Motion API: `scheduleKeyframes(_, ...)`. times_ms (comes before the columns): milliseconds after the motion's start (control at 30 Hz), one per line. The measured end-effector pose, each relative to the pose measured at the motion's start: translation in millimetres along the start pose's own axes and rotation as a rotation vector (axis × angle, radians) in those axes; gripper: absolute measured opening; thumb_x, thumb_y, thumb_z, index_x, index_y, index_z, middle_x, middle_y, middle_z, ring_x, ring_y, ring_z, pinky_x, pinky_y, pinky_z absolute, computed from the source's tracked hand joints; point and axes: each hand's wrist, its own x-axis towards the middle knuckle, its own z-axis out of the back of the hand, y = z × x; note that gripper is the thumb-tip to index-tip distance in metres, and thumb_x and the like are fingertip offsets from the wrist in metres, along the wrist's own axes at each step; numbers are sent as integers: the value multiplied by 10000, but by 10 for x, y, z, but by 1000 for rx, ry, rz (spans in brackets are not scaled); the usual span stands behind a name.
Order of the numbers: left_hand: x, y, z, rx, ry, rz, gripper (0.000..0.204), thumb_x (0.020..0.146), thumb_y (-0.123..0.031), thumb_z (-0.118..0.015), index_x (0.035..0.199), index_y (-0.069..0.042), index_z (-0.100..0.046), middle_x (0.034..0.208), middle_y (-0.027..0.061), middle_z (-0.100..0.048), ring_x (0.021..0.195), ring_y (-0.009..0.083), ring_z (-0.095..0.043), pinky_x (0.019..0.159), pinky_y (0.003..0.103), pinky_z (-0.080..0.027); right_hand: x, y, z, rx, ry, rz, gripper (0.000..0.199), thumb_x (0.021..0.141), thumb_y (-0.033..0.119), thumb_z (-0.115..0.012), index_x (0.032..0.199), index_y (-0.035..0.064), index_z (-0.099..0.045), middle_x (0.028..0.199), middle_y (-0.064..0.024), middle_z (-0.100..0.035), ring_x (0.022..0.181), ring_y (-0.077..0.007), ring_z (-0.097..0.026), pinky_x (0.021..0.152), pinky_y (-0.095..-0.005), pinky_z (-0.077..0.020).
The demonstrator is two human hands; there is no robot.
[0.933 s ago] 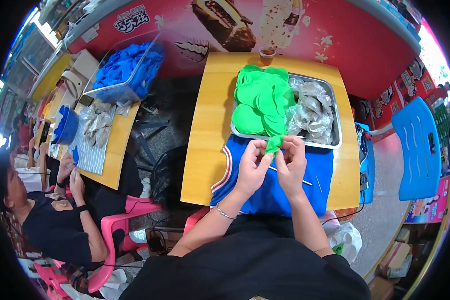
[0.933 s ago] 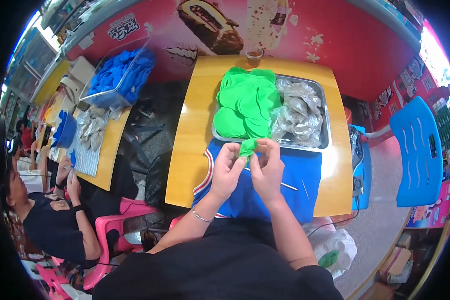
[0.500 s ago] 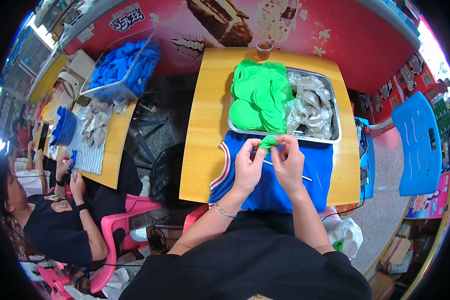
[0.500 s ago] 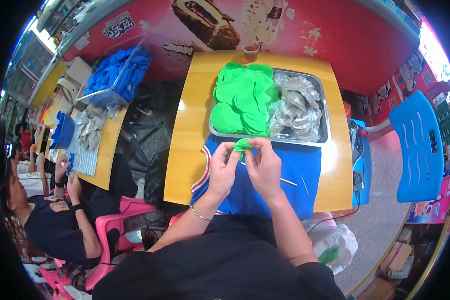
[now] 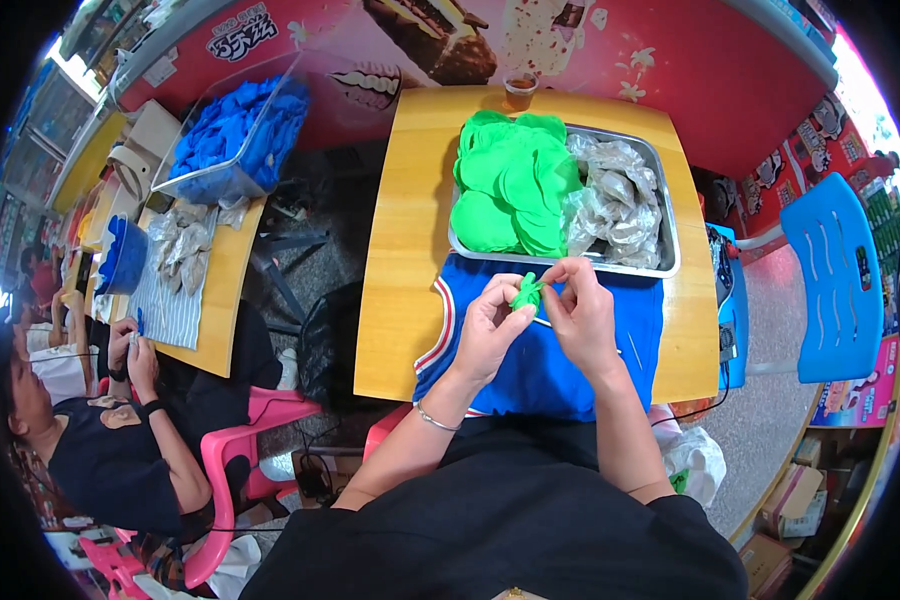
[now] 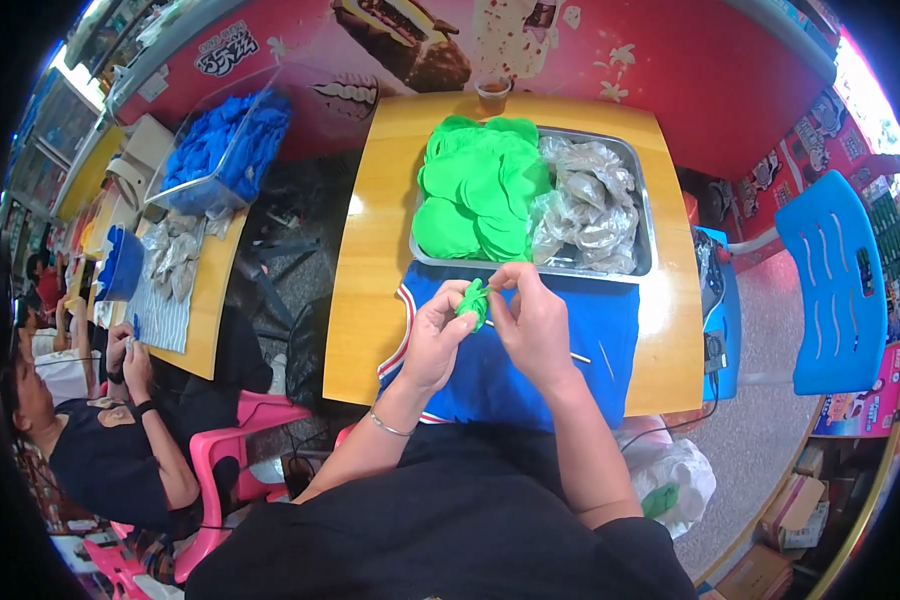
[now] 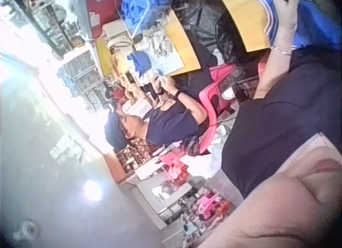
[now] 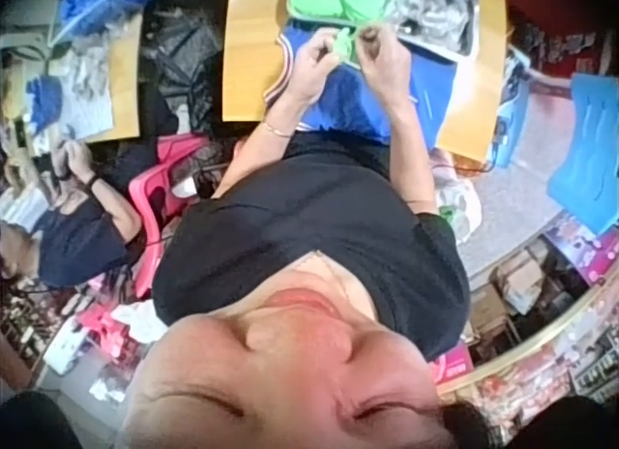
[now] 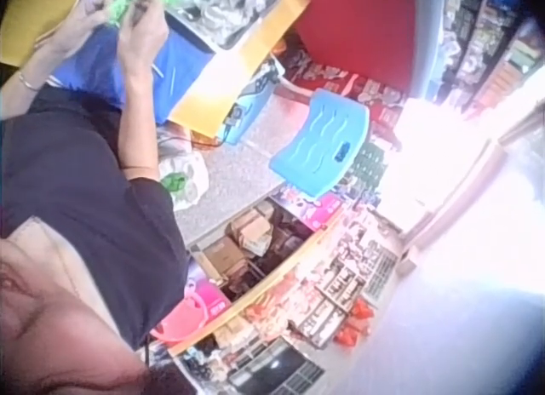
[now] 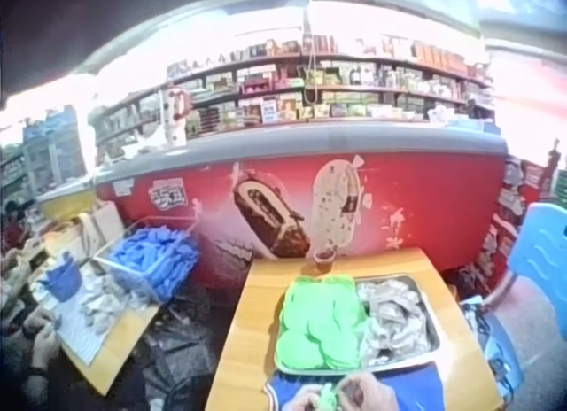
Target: Manually stuffing and wrapping green fabric circles to create small decorative components.
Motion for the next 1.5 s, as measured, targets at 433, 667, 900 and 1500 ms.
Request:
scheduleKeyframes(433, 50, -128, -3, -141, 62, 196, 121, 820, -110, -638, 886, -57, -552, 807, -9, -551, 717, 46, -488, 656, 189, -396, -14, -24, 69, 308, 113, -168, 192, 799, -49, -587, 891, 41, -445, 792, 1, -572, 543, 5, -375, 463, -167, -287)
scheduleKeyframes(667, 37, -237, 203, -53, 384, 370, 125, 827, -119, -637, 912, -29, -620, 814, -22, -570, 747, 46, -505, 702, 203, -412, -11, -48, 120, 280, 206, -60, 182, 762, -37, -609, 887, 36, -499, 701, -9, -532, 470, -54, -414, 435, -226, -329)
scheduleKeyframes(900, 7, -334, 93, -134, 372, 407, 89, 825, -95, -637, 884, -53, -584, 855, -18, -561, 784, 51, -515, 737, 210, -414, 23, -99, 334, 491, 460, -153, 172, 797, -7, -608, 908, 44, -486, 781, 2, -532, 591, -54, -462, 511, -222, -373)
scheduleKeyframes(1500, 151, -520, 81, 331, 464, 348, 129, 753, -93, -714, 801, -40, -606, 705, -39, -585, 642, 0, -503, 541, 154, -355, -55, -76, 333, 976, 584, -385, 101, 875, 81, -565, 947, 62, -497, 856, 25, -514, 721, -30, -459, 627, -188, -377)
